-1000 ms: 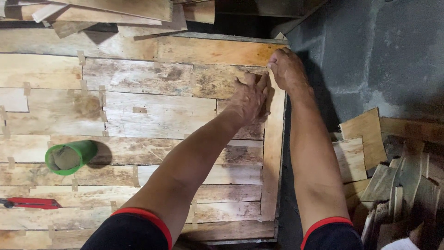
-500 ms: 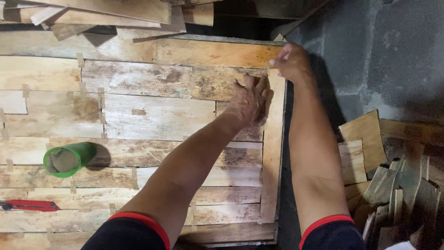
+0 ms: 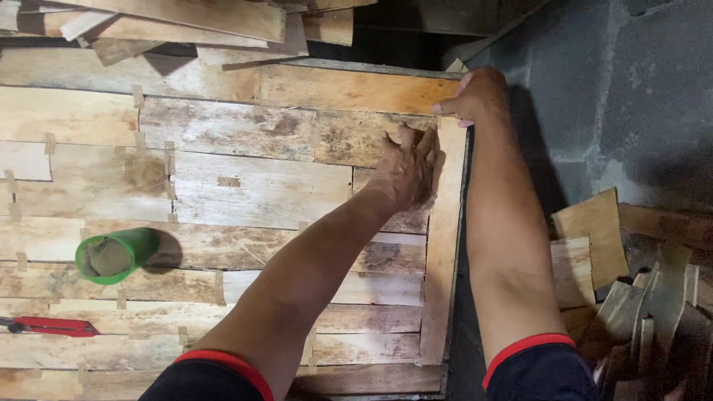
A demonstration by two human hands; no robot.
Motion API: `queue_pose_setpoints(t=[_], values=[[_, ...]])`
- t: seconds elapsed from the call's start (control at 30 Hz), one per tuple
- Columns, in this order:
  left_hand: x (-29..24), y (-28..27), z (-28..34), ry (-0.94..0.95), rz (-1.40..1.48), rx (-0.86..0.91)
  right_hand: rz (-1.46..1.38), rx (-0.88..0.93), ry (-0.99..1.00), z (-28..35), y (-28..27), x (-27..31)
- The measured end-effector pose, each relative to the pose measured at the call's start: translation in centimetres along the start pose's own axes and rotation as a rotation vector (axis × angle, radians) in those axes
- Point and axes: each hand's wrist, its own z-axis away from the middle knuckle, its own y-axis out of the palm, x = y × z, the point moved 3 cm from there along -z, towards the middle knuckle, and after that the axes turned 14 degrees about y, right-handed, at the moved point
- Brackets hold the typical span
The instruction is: Apply adhesive tape and cut wood veneer strips to assemble a decorative wood panel on a workshop bench.
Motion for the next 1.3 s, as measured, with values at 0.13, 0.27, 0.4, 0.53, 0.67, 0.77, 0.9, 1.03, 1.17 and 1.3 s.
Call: queue_pose_setpoints(t=[0.13,0.27,0.4,0.53,0.67,0.77,0.9,1.03,1.17,1.3], values=[[0.3,2.3,-1.5,-0.022,-0.075,-0.058,0.003,-0.045,-0.031,-0.5,0.0,0.1],[0.0,0.7,-0.5,-0.011,-0.014,-0.041,0.058,-0.041,-0.017,0.4,-0.3,-0.7],[0.2,0.7,-0.1,0.021,-0.016,0.002,0.157,-0.105,-0.331,1.2,0.5,-2.1],[0.4,2.3,0.0,-0.037,-0.073,-0.088,0.18,-0.195,-0.387,2.6,1.4,-2.6],[0.5,2.3,0.3,-0.067,-0.026,-0.121,0.12,-0.261,-0.505,3.3,1.7,-3.1],[0.6,2.5,0.1,-0.064,0.007,-0.119,0.112,-0.284,-0.512,3.8,2.0,-3.6],[0.8,2.9,0.0,-0.059,0.016,-0.125,0.144,-0.268,-0.566,4.5,1.8,-3.6],[0.8,2.9,0.2,-0.066,-0.028,-0.124,0.102,-0.195,-0.514,2.9,2.0,-4.2],[1.1,3.3,0.0,-0.036,-0.01,-0.076,0.105,-0.244,-0.472,3.5,2.6,-4.4],[1.2,3.0,0.6,-0.034,0.072,-0.096,0.051,-0.33,-0.583,6.6,2.9,-3.9]])
